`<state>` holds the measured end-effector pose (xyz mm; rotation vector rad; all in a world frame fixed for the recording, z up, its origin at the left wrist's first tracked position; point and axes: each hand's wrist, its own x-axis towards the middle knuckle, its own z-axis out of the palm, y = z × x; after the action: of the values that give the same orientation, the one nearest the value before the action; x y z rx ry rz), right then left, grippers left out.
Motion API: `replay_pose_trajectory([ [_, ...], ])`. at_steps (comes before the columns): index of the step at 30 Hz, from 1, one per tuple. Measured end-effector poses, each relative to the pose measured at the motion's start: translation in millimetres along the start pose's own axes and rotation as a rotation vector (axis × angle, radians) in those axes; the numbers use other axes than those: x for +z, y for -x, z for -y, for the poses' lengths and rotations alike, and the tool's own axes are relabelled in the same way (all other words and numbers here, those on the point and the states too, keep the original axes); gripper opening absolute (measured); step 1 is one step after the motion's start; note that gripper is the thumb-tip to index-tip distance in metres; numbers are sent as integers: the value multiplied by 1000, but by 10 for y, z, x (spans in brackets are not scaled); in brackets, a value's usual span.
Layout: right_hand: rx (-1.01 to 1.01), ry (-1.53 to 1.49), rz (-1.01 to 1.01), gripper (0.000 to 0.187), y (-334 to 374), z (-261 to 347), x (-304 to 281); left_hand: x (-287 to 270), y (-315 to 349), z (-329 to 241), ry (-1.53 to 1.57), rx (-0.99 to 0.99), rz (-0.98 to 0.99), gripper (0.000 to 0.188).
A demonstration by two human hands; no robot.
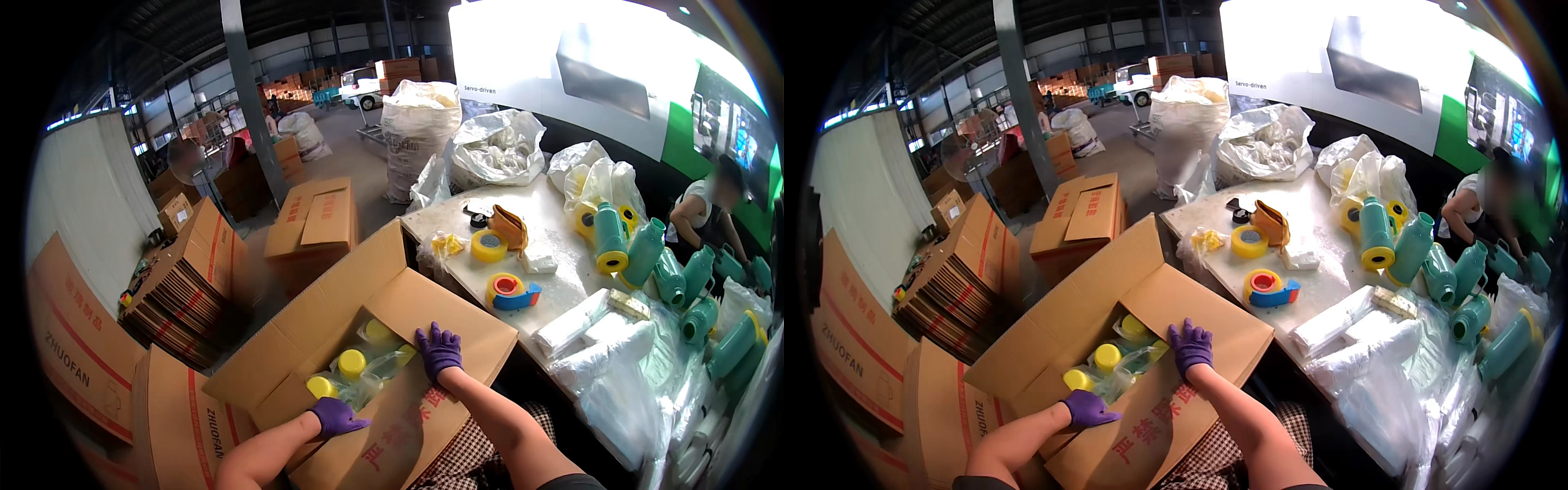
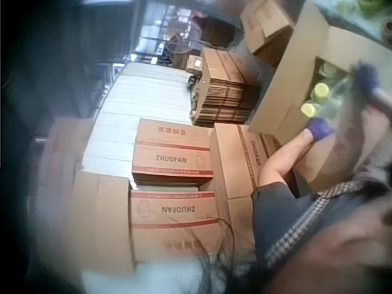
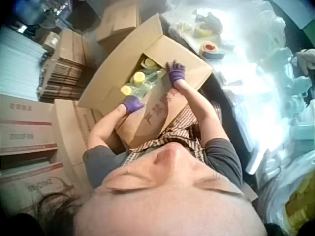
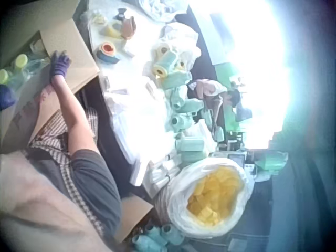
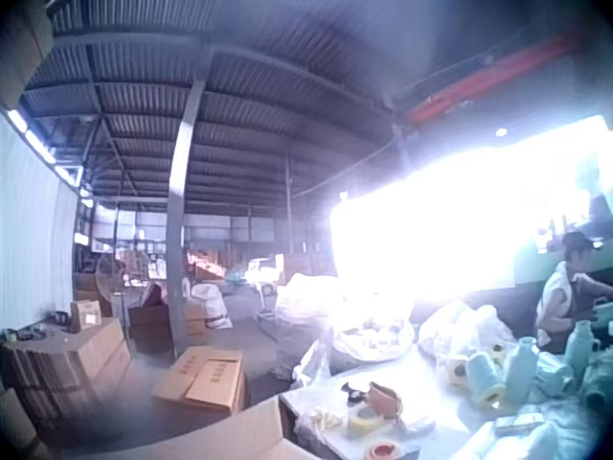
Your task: The person assembles teal plastic bottles with yellow lids and places them into a cardboard box. They repeatedly pick up a bottle, screw on a lid, and pack the finished unit into a box lined with plastic wrap.
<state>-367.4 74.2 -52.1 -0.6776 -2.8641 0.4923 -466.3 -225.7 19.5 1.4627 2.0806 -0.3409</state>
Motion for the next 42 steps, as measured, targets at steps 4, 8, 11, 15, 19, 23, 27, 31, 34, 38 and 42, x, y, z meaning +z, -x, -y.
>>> replay_pose_trajectory([
  [4, 80, 128, 0, 55, 34, 28, -344, -637, 379, -253, -42, -57, 163, 85],
  [8, 98, 92, 69, 57, 63, 67, -490, -337, 1604, 124, -15, -329, -331, 68],
  [11, 116, 86, 79, 57, 58, 48, -484, -263, 2091, 80, 17, -615, -636, 44],
  [15, 94, 121, 90, 58, 69, 16, -513, 99, 2050, 688, 139, -1032, -732, 63],
  [19, 91, 110, 15, 61, 123, 3, -505, 414, 1883, 1207, 176, -960, -1080, 86],
  [23, 89, 56, -8, 62, 119, 13, -509, 304, 1939, 1380, 146, -1123, -1069, 96],
  [27, 86, 41, 1, 63, 185, -13, -539, 469, 2052, 1969, 137, -1186, -1165, 72],
  [31, 68, 1, -13, 62, 309, -102, -472, 372, 1990, 1721, 14, -1252, -1015, 38],
  [34, 74, 9, -15, 67, 367, -171, -422, 339, 2077, 1321, -99, -1111, -952, 22],
  [38, 101, -47, -64, 71, 589, -123, -437, 405, 2587, 744, -22, -718, -658, 22],
  [42, 42, -76, -93, 67, 853, -128, -456, 134, 2480, 346, -331, -295, 184, 32],
])
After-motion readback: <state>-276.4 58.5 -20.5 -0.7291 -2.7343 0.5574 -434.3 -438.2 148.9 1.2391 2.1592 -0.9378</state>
